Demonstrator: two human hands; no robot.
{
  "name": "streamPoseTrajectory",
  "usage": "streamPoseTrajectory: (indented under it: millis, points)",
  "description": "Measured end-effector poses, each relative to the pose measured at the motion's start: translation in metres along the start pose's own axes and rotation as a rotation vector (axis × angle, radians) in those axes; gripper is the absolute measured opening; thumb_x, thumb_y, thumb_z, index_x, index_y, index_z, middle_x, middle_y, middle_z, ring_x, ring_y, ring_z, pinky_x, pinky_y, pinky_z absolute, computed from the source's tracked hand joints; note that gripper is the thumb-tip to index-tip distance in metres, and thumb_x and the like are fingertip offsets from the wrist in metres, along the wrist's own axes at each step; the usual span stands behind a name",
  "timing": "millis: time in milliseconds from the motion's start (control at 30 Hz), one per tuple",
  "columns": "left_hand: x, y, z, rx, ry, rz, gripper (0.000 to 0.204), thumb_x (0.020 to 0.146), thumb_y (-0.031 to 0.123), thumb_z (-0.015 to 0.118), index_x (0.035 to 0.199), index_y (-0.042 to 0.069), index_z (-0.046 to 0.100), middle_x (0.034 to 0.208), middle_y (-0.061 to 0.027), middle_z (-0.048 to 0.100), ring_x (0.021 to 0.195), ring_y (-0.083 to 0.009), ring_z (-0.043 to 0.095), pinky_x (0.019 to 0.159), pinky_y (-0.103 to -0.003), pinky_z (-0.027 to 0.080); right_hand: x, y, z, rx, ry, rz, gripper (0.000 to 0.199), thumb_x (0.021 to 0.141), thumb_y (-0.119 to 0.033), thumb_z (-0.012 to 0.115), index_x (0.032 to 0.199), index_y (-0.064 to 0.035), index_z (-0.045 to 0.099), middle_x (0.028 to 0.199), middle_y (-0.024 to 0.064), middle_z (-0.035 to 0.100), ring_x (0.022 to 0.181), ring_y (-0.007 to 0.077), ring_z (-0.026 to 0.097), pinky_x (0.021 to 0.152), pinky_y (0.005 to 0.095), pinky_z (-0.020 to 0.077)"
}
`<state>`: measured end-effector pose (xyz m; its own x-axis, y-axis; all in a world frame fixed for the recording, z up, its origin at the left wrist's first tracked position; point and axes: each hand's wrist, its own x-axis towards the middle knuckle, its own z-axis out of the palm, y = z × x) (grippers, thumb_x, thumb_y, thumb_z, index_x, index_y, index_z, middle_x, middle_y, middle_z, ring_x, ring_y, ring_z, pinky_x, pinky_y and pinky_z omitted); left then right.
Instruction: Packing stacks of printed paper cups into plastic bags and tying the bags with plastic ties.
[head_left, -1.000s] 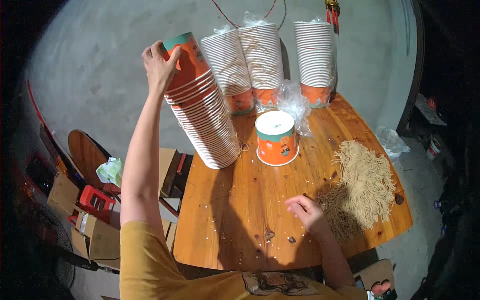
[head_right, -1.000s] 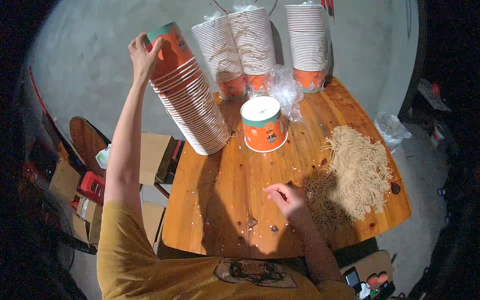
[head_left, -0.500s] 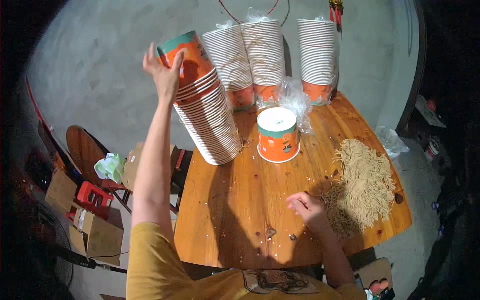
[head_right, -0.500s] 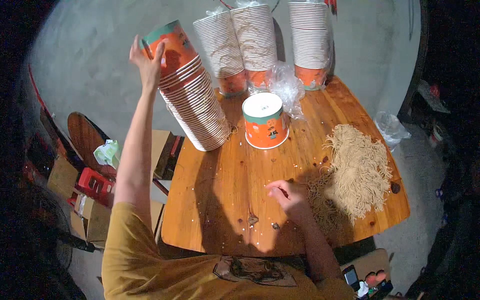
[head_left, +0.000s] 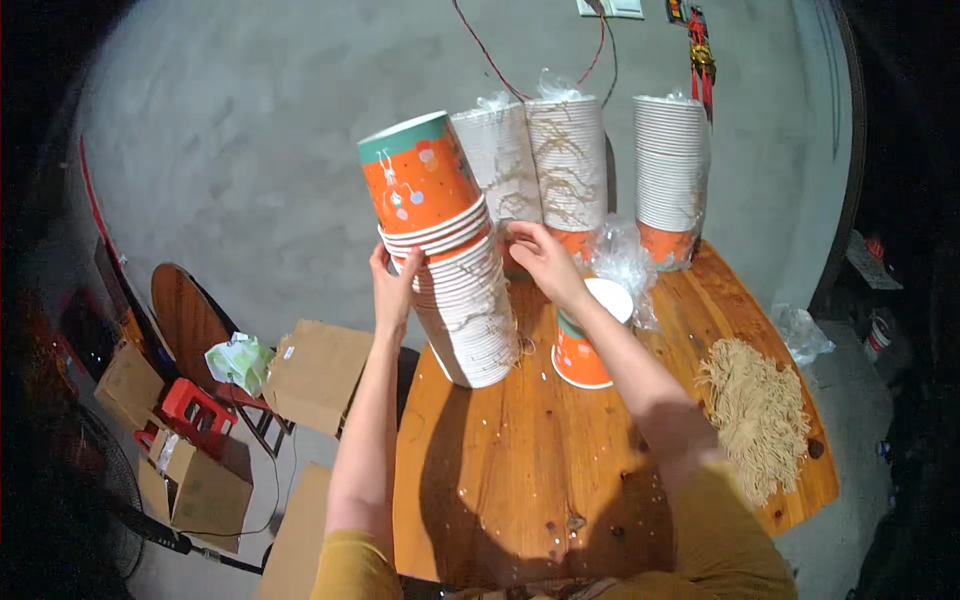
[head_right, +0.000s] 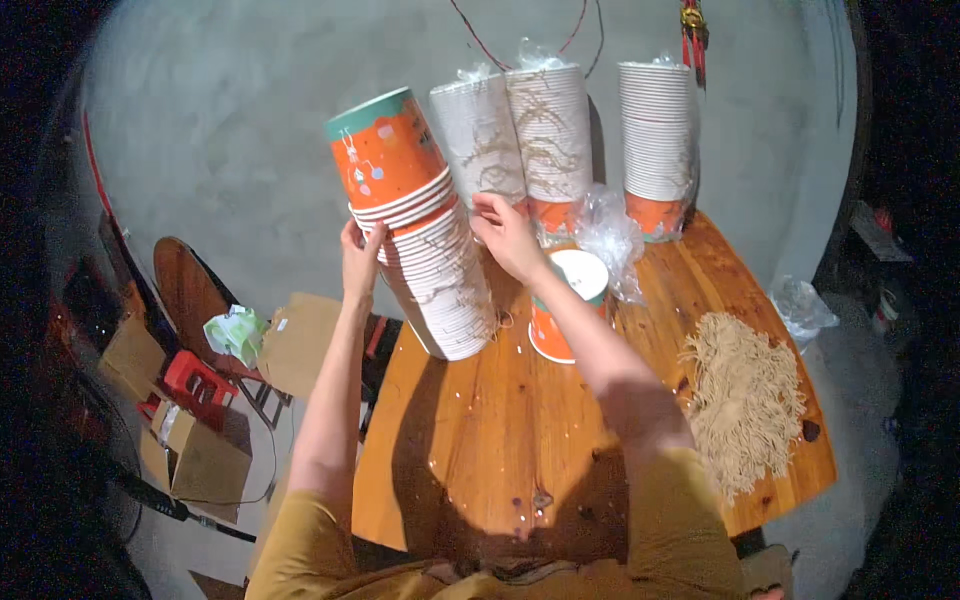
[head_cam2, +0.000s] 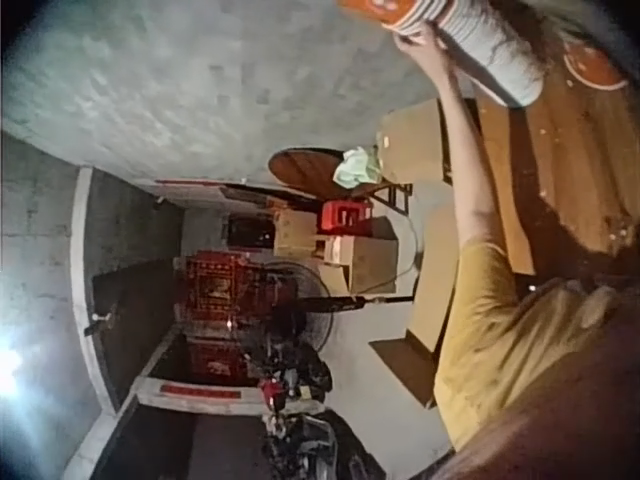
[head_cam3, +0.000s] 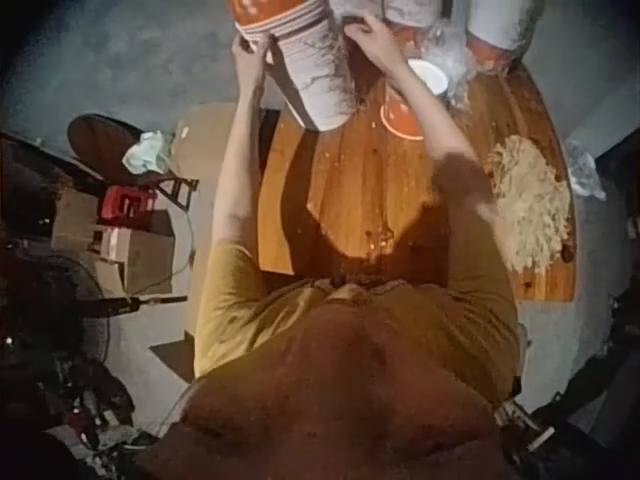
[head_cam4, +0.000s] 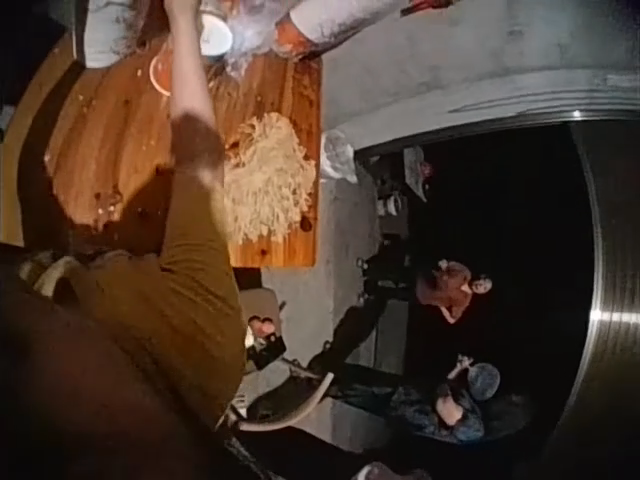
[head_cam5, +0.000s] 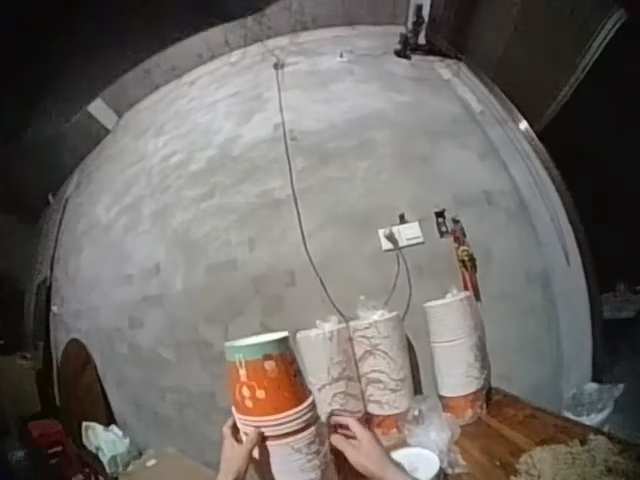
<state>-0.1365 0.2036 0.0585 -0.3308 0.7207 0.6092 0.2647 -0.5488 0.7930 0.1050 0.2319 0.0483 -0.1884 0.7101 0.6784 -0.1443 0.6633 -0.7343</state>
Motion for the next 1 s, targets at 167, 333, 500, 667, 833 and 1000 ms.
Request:
streamPoseTrajectory:
  millis: [167,333,500,667,833,1000]
  points:
    - [-0.004,0.011,-0.017,0.091,0.007,0.013,0.078,0.081,0.042,0.066,0.134,-0.003,0.031,0.134,-0.0191,0.041,0.126,-0.0273,0.039,0.105,-0.037,0.03,0.022,0.021,0.044,0.151,0.029,-0.039,0.036,0.091,-0.004,0.049,0.126,0.0024,0.046,0.124,0.0096,0.052,0.112,0.015,0.051,0.096,0.0279,0.0411]
    - [0.005,0.005,-0.019,-0.044,-0.011,0.062,0.073,0.082,0.043,0.065,0.131,-0.001,0.033,0.131,-0.0157,0.04,0.125,-0.0249,0.037,0.105,-0.04,0.029,0.012,0.001,0.053,-0.044,0.097,-0.247,0.033,0.088,0.001,0.047,0.12,-0.0015,0.055,0.129,0.009,0.052,0.114,0.0166,0.052,0.093,0.0263,0.0429]
    - [0.019,-0.002,-0.016,-0.077,-0.01,0.116,0.074,0.084,0.045,0.061,0.137,0.001,0.032,0.134,-0.0141,0.036,0.125,-0.0251,0.035,0.106,-0.039,0.027,0.02,-0.001,0.048,-0.087,0.088,-0.247,0.03,0.088,0.002,0.048,0.116,-0.002,0.058,0.125,0.0073,0.054,0.112,0.0146,0.053,0.09,0.0257,0.0441]
    - [0.011,-0.012,-0.014,0.223,-0.013,0.189,0.077,0.085,0.05,0.055,0.141,0.005,0.029,0.139,-0.0164,0.032,0.132,-0.0297,0.023,0.109,-0.043,0.018,0.013,-0.001,0.046,-0.165,0.113,-0.255,0.025,0.088,0.0,0.052,0.112,-0.0014,0.059,0.117,0.0067,0.055,0.097,0.0123,0.058,0.081,0.023,0.0485]
    - [0.009,-0.021,-0.016,0.261,-0.012,0.208,0.073,0.086,0.046,0.053,0.142,0.005,0.027,0.139,-0.0172,0.031,0.131,-0.0307,0.024,0.109,-0.044,0.017,0.01,0.004,0.037,-0.564,0.146,-0.406,0.023,0.084,0.001,0.051,0.105,-0.0022,0.06,0.1,0.0098,0.06,0.094,0.025,0.057,0.081,0.033,0.045]
    - [0.006,-0.027,-0.021,0.115,-0.056,0.183,0.079,0.085,0.048,0.054,0.144,0.006,0.023,0.141,-0.0153,0.028,0.136,-0.0301,0.02,0.11,-0.045,0.017,0.012,0.016,0.036,-0.483,0.159,-0.448,0.023,0.085,-0.001,0.05,0.106,-0.0021,0.06,0.104,0.0093,0.06,0.096,0.023,0.058,0.083,0.0323,0.0451]
